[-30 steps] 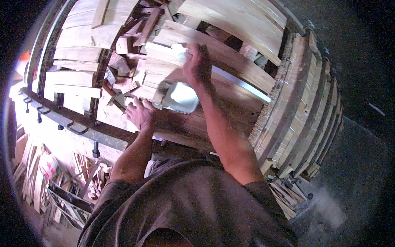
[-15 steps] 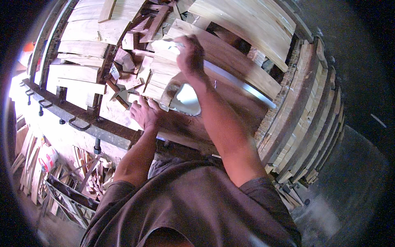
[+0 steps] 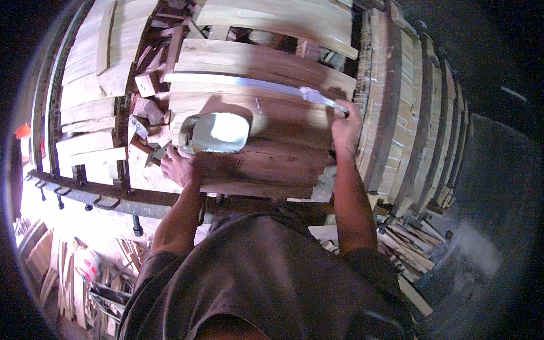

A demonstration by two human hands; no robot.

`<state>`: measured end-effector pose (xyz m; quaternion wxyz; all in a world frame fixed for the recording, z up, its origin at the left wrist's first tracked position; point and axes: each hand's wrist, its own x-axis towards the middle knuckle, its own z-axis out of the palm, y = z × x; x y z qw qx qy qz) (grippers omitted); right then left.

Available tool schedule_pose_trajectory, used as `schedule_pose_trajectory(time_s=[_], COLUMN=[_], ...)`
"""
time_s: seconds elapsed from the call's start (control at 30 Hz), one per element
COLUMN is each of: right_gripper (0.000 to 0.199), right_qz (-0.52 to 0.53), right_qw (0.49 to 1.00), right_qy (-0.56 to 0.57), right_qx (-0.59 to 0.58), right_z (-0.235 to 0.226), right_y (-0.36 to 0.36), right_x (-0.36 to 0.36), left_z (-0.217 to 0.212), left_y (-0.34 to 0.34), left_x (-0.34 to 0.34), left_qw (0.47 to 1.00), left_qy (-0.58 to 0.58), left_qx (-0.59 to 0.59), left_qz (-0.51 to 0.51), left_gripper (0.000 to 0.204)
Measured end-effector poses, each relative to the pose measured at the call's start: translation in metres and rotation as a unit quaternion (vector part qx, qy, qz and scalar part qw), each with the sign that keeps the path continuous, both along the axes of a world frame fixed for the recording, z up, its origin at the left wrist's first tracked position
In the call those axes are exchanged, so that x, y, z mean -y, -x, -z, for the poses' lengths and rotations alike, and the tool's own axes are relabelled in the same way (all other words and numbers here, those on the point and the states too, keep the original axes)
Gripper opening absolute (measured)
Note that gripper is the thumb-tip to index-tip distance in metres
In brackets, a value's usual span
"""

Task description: The person applies glue to wooden slats using a brush and a container. They repeatedly dip the brush into the container and spread the glue along the length of each slat, then place the slats into a curved wooden frame.

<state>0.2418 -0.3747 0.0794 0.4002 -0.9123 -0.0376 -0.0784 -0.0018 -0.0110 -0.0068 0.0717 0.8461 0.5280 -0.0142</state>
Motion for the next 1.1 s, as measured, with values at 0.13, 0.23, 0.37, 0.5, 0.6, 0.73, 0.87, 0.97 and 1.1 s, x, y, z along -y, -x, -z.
schedule_pose_trajectory(time_s=[0.13, 0.23, 0.37, 0.5, 0.6, 0.73, 0.87, 0.97, 1.1], right_gripper=[0.026, 0.026, 0.018, 0.019, 0.02, 0.021, 0.023, 0.021, 0.026], right_qz=[0.081, 0.138, 0.139, 0.057, -0.004, -0.122, -0.133, -0.123, -0.055], right_qw=[0.993, 0.981, 0.983, 0.993, 0.999, 0.989, 0.985, 0.988, 0.996], right_qy=[0.061, 0.093, -0.074, 0.07, -0.037, -0.051, -0.107, -0.076, -0.063], right_qx=[0.056, 0.098, 0.096, 0.071, 0.014, 0.065, 0.034, 0.046, -0.033], right_z=[-0.018, -0.018, 0.001, -0.005, 0.005, 0.02, 0.016, 0.043, 0.038], right_y=[0.0, 0.002, 0.011, 0.029, 0.031, 0.035, 0.029, 0.018, 0.015], right_x=[0.066, 0.104, 0.093, -0.032, -0.144, -0.269, -0.307, -0.276, -0.167], left_z=[-0.005, -0.004, -0.002, 0.0, -0.002, 0.001, -0.006, -0.008, -0.009], left_y=[-0.002, 0.001, 0.002, 0.002, -0.001, 0.0, -0.003, -0.003, -0.001], left_x=[0.003, 0.004, 0.005, 0.004, 0.001, 0.001, 0.002, 0.002, 0.001], left_qw=[0.999, 1.0, 0.999, 0.999, 0.999, 1.0, 1.0, 1.0, 1.0], left_qy=[0.019, -0.001, 0.004, -0.017, 0.003, -0.005, -0.002, -0.002, 0.006], left_qx=[-0.028, -0.024, -0.037, -0.028, -0.033, -0.022, 0.003, 0.0, -0.01], left_qz=[-0.01, 0.007, 0.0, -0.002, -0.008, -0.002, -0.001, 0.006, -0.002], left_gripper=[0.049, 0.049, 0.051, 0.053, 0.053, 0.053, 0.051, 0.051, 0.052])
